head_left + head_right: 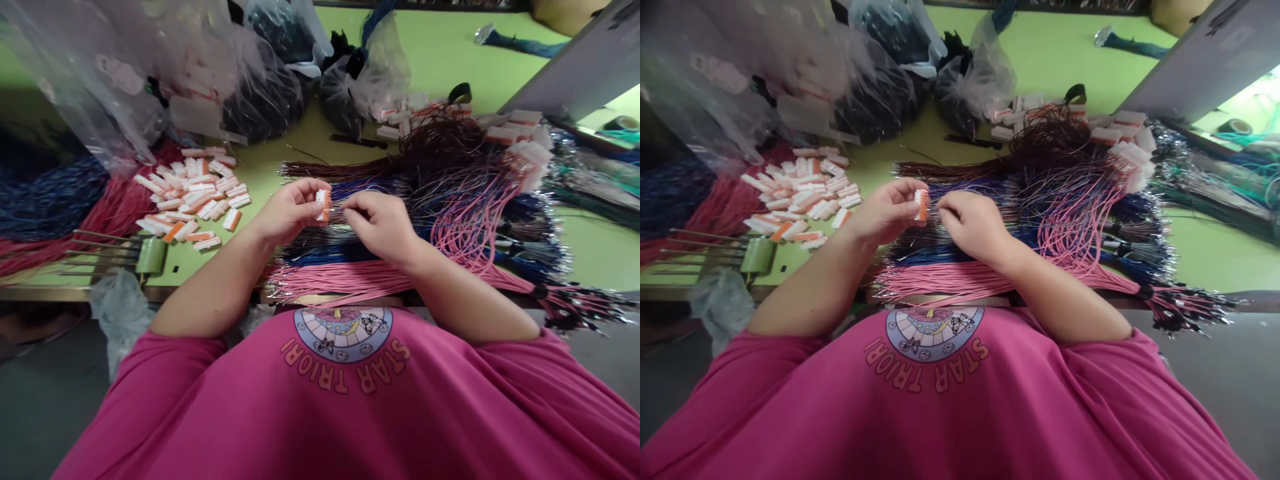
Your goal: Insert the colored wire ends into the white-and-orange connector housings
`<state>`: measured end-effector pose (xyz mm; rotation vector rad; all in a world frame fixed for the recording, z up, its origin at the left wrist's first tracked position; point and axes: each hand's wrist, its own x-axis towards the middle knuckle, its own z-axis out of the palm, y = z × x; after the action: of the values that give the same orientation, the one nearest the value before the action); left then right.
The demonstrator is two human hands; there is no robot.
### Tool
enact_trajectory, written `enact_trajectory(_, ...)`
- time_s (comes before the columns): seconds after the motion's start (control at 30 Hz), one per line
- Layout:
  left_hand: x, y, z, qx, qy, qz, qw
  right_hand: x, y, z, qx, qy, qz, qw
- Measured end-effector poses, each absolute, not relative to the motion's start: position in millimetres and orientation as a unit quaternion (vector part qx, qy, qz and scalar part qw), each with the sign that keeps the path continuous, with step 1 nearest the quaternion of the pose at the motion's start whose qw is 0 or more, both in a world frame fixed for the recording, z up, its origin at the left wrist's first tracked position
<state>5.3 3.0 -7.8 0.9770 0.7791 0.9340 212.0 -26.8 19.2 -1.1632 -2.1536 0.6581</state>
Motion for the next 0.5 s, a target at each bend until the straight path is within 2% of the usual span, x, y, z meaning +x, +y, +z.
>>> enact_trajectory(0.2, 5.7, 1.8, -9.2, 0.449, 0.343, 0.420, 0.710, 216.8, -22.6, 15.2, -0.473, -0.820, 0.169, 0.274)
enact_trajectory(0.4, 5.5, 3.0, -11.0, 0.484, 0.354, 0.422, 0.680, 211.5, -23.1, 20.2, -0.503, -0.829, 0.161, 0.181)
enact_trajectory(0.5, 6.4, 2.4, -11.6, 0.524, 0.363, 0.429, 0.640, 211.9, -17.5, 24.4, -0.511, -0.822, 0.197, 0.158)
